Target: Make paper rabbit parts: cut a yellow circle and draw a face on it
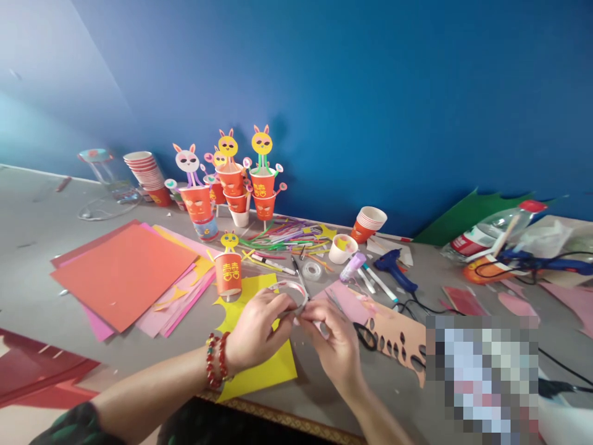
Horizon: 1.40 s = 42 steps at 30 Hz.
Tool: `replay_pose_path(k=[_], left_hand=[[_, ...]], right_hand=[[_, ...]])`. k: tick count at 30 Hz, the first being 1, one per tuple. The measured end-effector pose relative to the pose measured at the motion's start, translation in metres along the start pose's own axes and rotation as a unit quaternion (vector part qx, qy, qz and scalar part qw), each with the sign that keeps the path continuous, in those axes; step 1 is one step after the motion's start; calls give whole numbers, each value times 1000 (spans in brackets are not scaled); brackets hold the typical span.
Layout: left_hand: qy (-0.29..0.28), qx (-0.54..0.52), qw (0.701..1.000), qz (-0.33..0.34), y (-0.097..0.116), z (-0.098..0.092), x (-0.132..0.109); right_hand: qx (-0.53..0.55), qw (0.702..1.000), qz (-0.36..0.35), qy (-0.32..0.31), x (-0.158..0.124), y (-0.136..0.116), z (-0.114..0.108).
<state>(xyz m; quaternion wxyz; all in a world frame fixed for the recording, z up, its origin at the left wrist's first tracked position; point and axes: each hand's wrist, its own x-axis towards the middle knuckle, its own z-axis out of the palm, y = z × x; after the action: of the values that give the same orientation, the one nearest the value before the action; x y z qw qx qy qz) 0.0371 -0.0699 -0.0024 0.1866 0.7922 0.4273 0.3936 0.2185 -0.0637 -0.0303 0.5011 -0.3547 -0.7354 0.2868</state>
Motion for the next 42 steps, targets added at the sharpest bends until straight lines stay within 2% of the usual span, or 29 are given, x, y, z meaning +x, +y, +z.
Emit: replay_pose_path(k=[3, 11, 21, 25, 28, 31, 33, 34, 36, 38, 40, 42], left_hand=[[13, -15, 1000, 1, 0, 1, -1], [17, -66, 997, -42, -2, 5, -2], [30, -108, 992, -59, -3, 8, -7], [25, -162, 981, -102, -3, 11, -7], [31, -241, 956, -163, -9, 8, -5], [36, -254, 945, -203, -21, -1, -10], [-1, -184, 968, -172, -26, -7, -21], [-27, -131, 982, -133, -27, -8, -29], [-98, -35, 994, -29, -26, -10, -44], [-164, 26, 986, 36, -24, -11, -53], [-191, 42, 980, 39, -24, -12, -53], [-177, 44, 983, 14, -28, -13, -41]], right_hand=[[-35, 999, -30, 11, 0, -2, 0], [-19, 1000, -13, -9, 0, -2, 0], [-33, 999, -20, -17, -2, -2, 1], [-35, 999, -27, -20, -6, -3, 3], [0, 1000, -13, -19, -6, -3, 2], [92, 994, 42, 50, -1, 3, -5], [135, 982, 73, 114, 5, 9, -12], [144, 977, 85, 129, 8, 12, -15], [153, 974, 110, 128, 12, 16, -18], [160, 972, 133, 107, 13, 16, -17], [160, 971, 155, 85, 13, 16, -14], [151, 970, 175, 74, 13, 15, -11]])
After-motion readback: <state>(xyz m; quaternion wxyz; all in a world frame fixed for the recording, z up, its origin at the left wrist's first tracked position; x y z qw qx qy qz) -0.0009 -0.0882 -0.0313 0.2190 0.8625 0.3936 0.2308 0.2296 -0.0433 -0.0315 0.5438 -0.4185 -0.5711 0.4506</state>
